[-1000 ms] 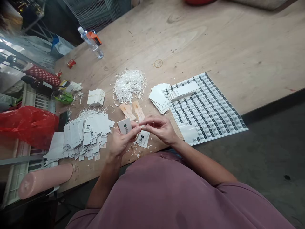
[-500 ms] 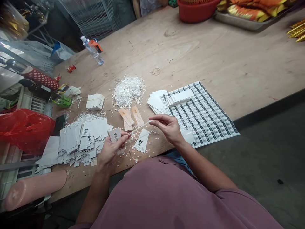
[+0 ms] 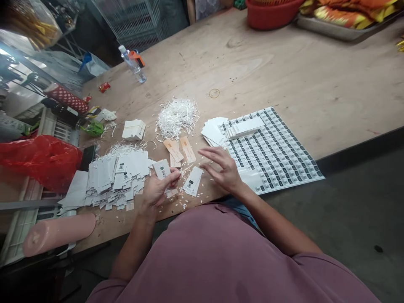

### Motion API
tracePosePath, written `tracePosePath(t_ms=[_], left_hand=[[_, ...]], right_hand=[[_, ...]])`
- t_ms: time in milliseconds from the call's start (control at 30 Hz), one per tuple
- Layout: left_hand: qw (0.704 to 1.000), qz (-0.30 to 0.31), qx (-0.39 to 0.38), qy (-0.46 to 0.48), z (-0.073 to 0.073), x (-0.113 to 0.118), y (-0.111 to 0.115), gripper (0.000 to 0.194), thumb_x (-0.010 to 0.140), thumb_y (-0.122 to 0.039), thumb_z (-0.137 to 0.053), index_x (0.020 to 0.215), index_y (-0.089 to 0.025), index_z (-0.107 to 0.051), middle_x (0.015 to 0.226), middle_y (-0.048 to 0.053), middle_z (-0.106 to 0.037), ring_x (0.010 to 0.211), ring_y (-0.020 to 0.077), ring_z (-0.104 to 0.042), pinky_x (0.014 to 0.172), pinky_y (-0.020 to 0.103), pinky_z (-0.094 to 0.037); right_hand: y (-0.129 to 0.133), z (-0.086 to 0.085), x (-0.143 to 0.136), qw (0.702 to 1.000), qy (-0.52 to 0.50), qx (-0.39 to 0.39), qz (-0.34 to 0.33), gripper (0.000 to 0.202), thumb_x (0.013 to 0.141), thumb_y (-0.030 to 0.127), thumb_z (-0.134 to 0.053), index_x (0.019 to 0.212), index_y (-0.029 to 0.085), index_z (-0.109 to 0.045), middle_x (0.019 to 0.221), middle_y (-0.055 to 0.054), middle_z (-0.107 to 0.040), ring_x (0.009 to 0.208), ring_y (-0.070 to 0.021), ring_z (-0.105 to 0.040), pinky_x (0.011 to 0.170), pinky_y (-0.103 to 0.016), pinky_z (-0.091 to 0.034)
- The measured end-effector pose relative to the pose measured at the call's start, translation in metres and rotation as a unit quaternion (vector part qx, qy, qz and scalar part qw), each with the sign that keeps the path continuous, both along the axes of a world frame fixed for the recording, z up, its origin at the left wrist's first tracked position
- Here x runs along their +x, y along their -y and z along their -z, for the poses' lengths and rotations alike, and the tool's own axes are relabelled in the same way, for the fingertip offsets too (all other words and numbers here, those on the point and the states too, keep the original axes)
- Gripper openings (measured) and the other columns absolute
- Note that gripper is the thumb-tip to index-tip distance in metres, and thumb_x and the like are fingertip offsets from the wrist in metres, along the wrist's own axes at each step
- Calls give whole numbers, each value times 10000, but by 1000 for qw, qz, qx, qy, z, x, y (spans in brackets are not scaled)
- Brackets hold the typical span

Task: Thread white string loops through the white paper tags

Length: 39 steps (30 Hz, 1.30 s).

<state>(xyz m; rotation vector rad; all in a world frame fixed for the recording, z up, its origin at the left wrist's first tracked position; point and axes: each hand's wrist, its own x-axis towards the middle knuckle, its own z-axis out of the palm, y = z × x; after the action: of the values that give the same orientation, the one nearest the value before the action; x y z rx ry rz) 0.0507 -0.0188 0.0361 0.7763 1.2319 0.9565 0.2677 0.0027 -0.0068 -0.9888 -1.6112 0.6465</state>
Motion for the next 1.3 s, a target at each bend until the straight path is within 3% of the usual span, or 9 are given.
tracePosePath(t_ms=[100,167,400,533,667,800,933,1067,1300], left_hand=[[999,27,-9,43,0,11,1,356,610,-357,-912,730,-125,-669,603,-20,-562,512,50,-435,505,209,-318],[998,34,-9,54,2,15,2,359,609,-356,-912,730,-123,-667,593,-27,-549,503,47,-427,497,209,-302],[995,59,-20,79,5,16,4,383,667,-417,-881,720,-111,-657,615,-24,-539,492,30,-389,485,214,-256],[988,103,-34,112,9,22,8,413,717,-473,-846,768,-98,-679,668,-5,-562,498,26,-376,487,217,-265],[978,105,-64,169,13,24,13,497,681,-544,-863,882,-127,-681,700,20,-623,522,57,-463,503,215,-352],[975,43,-100,192,16,21,16,618,759,-727,-694,945,-138,-682,744,72,-676,644,173,-648,573,278,-500],[979,-21,-101,176,18,20,18,557,786,-649,-725,981,-129,-682,760,78,-698,688,195,-685,617,292,-540],[977,-24,-98,190,16,22,18,551,802,-640,-716,988,-122,-683,759,73,-693,676,176,-678,596,272,-529],[980,-42,-79,179,13,27,19,596,745,-701,-731,956,-147,-665,768,68,-688,697,183,-675,555,261,-495]], right_hand=[[5,-7,-15,993,-9,41,-109,323,908,228,-713,1223,298,-727,1106,-71,-782,1035,-248,-713,929,-454,-564],[8,-8,-22,989,-38,38,-137,235,918,218,-699,1140,275,-754,992,-63,-795,936,-232,-730,854,-415,-582],[12,-4,-25,994,-58,28,-86,58,893,212,-714,886,239,-765,771,-41,-730,730,-198,-670,776,-393,-562],[3,-13,-27,985,-107,-93,-98,128,886,345,-728,832,231,-748,907,-72,-747,899,-224,-705,797,-373,-576],[-8,-20,-30,946,-128,-221,-201,235,875,446,-720,848,213,-707,708,-23,-686,626,-178,-662,557,-310,-530],[-14,-21,-29,971,-41,-142,-190,197,908,373,-679,825,196,-705,752,-38,-693,689,-172,-645,647,-319,-520],[-14,-21,-29,989,21,-33,-143,115,933,233,-632,844,204,-699,831,-58,-706,771,-185,-662,721,-332,-528],[-13,-23,-32,992,78,72,-75,135,948,158,-569,880,204,-677,896,-90,-689,818,-204,-652,714,-343,-532],[-12,-20,-35,981,129,111,-89,130,945,144,-559,876,214,-643,812,-63,-672,751,-194,-631,683,-321,-514]])
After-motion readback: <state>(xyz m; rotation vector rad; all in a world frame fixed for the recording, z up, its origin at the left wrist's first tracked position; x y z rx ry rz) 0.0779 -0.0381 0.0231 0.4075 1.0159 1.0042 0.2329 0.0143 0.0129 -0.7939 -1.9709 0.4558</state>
